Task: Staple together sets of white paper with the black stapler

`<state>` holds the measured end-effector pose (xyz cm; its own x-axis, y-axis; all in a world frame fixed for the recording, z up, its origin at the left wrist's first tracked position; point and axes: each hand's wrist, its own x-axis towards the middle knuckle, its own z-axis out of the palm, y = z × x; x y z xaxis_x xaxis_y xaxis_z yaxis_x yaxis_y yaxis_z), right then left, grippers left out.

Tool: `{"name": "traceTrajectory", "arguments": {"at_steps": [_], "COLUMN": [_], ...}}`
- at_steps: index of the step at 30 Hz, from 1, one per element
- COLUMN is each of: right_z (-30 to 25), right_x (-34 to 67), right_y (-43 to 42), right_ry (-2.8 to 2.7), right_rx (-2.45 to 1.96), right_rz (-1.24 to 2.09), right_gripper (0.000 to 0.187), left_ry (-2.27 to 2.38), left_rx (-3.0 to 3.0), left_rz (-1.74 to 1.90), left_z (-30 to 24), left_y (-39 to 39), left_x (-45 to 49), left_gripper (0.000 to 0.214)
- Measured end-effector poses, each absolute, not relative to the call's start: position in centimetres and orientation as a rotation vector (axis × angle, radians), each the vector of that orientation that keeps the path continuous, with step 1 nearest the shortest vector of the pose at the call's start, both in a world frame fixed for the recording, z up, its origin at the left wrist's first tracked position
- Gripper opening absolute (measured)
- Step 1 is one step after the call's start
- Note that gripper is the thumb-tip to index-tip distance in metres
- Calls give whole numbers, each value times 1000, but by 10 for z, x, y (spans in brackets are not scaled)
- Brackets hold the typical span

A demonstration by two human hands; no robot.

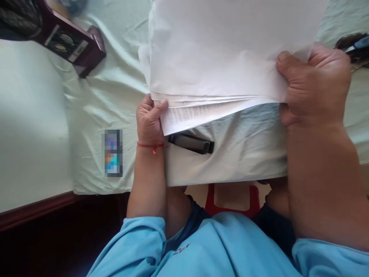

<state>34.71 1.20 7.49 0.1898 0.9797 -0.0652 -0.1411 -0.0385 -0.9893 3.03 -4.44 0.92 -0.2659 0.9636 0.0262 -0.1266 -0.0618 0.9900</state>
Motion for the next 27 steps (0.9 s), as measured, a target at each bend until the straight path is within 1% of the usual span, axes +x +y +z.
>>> {"name": "traceTrajectory", "arguments": {"at_steps": [3, 8, 16, 20, 24, 27], "right_z": [71, 71, 74, 74, 75, 76], "right_x": [348, 350, 359, 362, 364, 365], "right_y": [12, 13, 14, 15, 16, 16], "right_ry": [-1032, -983, -1034, -1019, -990, -1002], "right_rx": [-1264, -1265, -1191, -1185, -1184, -1172], "right_rz": [1125, 1153, 1188, 1185, 1174, 1196], "right_gripper": [14, 14, 17, 17, 20, 19], "left_ry": [1293, 1294, 1439, 1356, 1350, 1404], "left_rx": [1006, 939, 928, 933, 961, 916], "left_rz": [1517, 1553, 1550, 1582, 1481, 1518], "left_z": [8, 13, 16, 18, 19, 19], "left_y": [-41, -43, -46, -48, -52, -53], "left_x": [29, 30, 30, 28, 27, 28], "left_gripper": [51, 46, 45, 45, 55, 45]}}
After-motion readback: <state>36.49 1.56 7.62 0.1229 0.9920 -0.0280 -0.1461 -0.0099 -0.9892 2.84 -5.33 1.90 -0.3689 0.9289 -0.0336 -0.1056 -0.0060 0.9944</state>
